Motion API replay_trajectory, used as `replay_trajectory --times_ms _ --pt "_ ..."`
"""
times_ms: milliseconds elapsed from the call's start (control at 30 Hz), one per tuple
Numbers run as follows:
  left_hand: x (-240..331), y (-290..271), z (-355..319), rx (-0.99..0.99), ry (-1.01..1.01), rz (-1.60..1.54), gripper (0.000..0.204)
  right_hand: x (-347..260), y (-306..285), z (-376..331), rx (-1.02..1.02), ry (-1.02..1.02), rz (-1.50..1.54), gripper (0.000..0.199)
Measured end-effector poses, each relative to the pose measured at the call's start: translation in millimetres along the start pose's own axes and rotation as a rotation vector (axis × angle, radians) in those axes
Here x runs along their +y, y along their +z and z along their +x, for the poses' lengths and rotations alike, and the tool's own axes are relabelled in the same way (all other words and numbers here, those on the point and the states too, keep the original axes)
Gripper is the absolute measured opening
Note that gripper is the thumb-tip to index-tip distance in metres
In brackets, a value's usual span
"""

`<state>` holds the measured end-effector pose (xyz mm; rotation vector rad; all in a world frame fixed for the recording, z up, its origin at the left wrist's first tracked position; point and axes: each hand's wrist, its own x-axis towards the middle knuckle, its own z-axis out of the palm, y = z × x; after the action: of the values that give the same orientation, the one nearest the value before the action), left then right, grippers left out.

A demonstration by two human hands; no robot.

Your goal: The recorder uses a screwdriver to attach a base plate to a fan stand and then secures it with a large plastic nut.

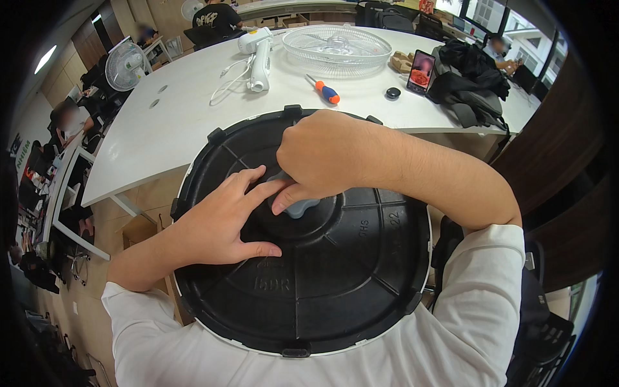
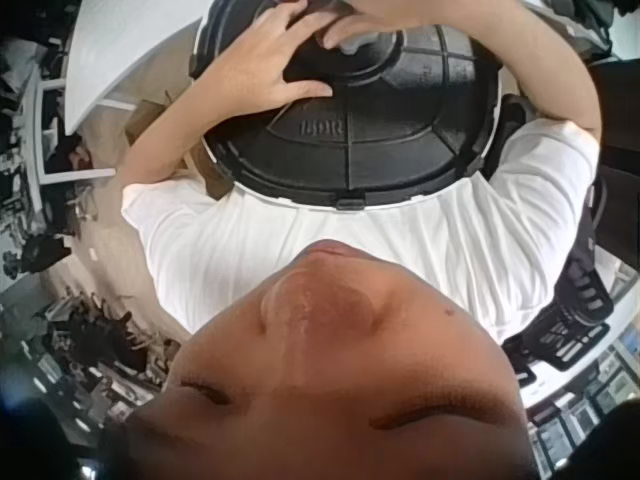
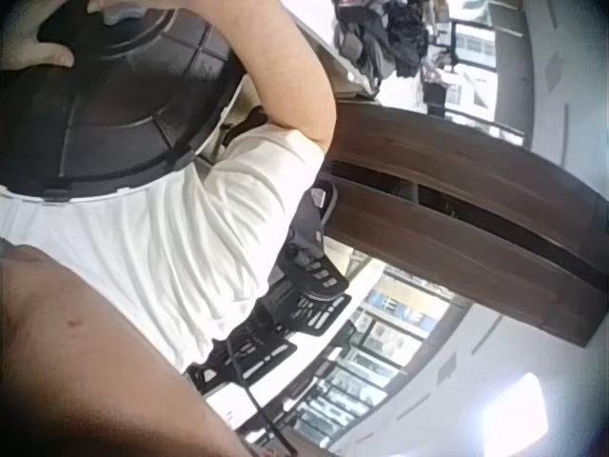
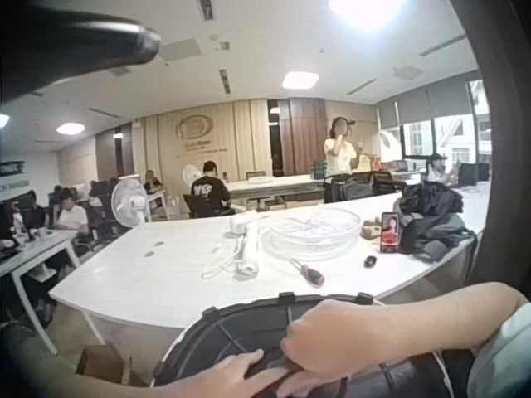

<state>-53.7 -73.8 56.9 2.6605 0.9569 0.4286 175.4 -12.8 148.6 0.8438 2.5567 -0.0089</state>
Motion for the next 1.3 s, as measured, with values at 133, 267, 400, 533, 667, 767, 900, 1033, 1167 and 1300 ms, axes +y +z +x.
replay_trajectory --times_ms 133,267,400,533,667,767,900,1033,1167,1300 --pt "1 -3 3 -0.024 0.013 -0.029 0.096 19 27 4 0.446 -0.353 0.084 0.068" --pt "0 -2 -1 -0.008 0.006 0.020 0.096 -5 -5 -3 0.058 0.022 -0.058 0.065" --pt "0 -3 1 -0.006 0.005 -0.013 0.095 7 16 -2 0.237 -0.065 -0.032 0.063" --pt "1 -3 3 -0.023 0.003 -0.018 0.095 8 22 -2 0.441 -0.344 0.073 0.059" --pt "-1 -1 1 0.009 0.005 0.021 0.095 3 20 -1 0.359 -0.158 0.009 0.054" --pt "-1 -1 3 -0.013 0.026 -0.034 0.095 12 26 2 0.535 -0.520 0.140 0.060" --pt "-1 0 -1 0.006 0.014 0.017 0.095 -6 -2 -4 -0.058 0.020 -0.041 0.071" --pt "-1 -2 2 -0.017 0.023 -0.045 0.094 9 25 -3 0.333 -0.298 0.053 0.078" --pt "-3 1 -1 0.008 0.021 0.022 0.094 -16 -14 -2 -0.066 0.044 -0.053 0.069" --pt "0 -3 2 -0.025 0.017 -0.002 0.094 9 22 -3 0.310 -0.267 0.096 0.062"
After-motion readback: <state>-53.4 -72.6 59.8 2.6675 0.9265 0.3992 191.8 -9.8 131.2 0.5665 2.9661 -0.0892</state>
